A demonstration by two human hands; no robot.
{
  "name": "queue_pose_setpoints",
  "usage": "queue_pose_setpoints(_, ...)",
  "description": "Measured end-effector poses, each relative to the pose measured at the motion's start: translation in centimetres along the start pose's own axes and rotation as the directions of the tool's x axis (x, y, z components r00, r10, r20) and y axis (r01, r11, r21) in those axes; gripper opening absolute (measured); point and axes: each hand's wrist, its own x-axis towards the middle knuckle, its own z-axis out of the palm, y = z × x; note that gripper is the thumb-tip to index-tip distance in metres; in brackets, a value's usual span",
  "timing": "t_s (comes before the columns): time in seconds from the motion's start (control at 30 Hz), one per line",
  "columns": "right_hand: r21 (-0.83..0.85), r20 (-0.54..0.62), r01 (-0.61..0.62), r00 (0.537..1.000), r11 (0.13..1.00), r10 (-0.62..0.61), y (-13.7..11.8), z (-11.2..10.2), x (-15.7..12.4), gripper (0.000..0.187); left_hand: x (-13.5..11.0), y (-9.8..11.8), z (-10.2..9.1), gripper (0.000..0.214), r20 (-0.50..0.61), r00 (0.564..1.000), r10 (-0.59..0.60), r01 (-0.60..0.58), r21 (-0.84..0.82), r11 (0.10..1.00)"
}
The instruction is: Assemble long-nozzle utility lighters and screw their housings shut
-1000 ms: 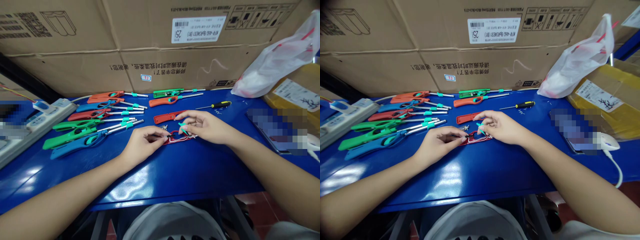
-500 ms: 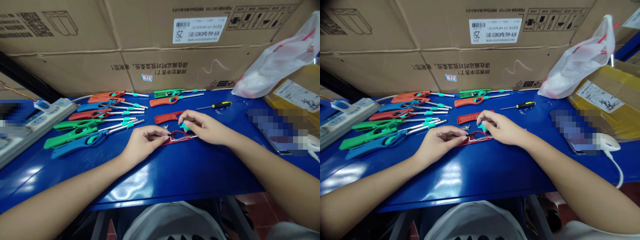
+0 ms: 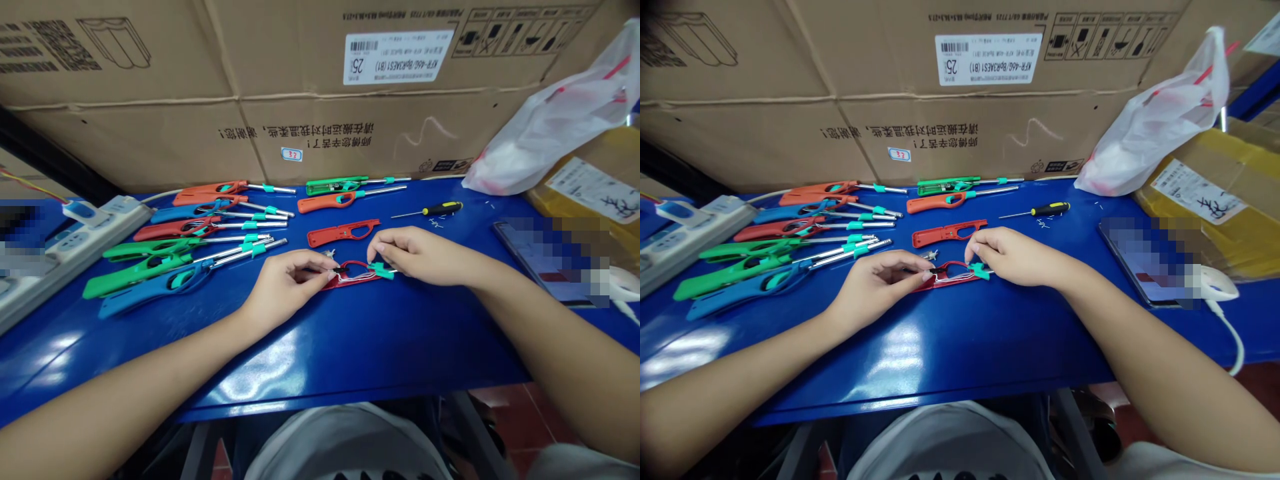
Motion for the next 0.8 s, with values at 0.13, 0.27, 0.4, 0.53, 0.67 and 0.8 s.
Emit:
queue_pose_setpoints(0.13,-0.009,-0.026,-0.006,1.0,1.0,0.006,0.4,-0.2,-0.2,0.028,0.0,0.0,0.0,0.015,0.001,1.0,0.001,-0.001,-0.001,1.0)
queue_pose_setpoints(0.27,-0.145,-0.02,0.168,0.985,0.975,-0.173,0.5,-0.3,-0.5,0.026,0.1,0.0,0.1,0.014,0.001,1.0,0.008,-0.008,-0.004,1.0)
queue_pose_setpoints(0.4,-0.172,0.07,0.305,0.952,0.937,-0.298,0.5,0.3,-0.4,0.015,0.1,0.0,0.1,0.015,0.003,1.0,0.007,-0.007,-0.003,1.0)
queue_pose_setpoints(0.53,-0.157,0.04,0.314,0.949,0.937,-0.311,0.7,0.7,0.0,0.006,0.0,0.1,0.1,0.014,0.004,1.0,0.008,-0.008,-0.005,1.0)
queue_pose_setpoints(0.67,-0.133,0.024,0.296,0.955,0.946,-0.295,0.7,0.5,-0.1,0.005,0.0,0.2,0.0,0.015,0.002,1.0,0.007,-0.007,0.001,1.0)
queue_pose_setpoints(0.8,-0.094,0.102,0.289,0.955,0.953,-0.28,0.3,0.2,-0.3,0.006,0.1,0.2,0.0,0.017,0.001,1.0,0.003,-0.003,0.009,1.0)
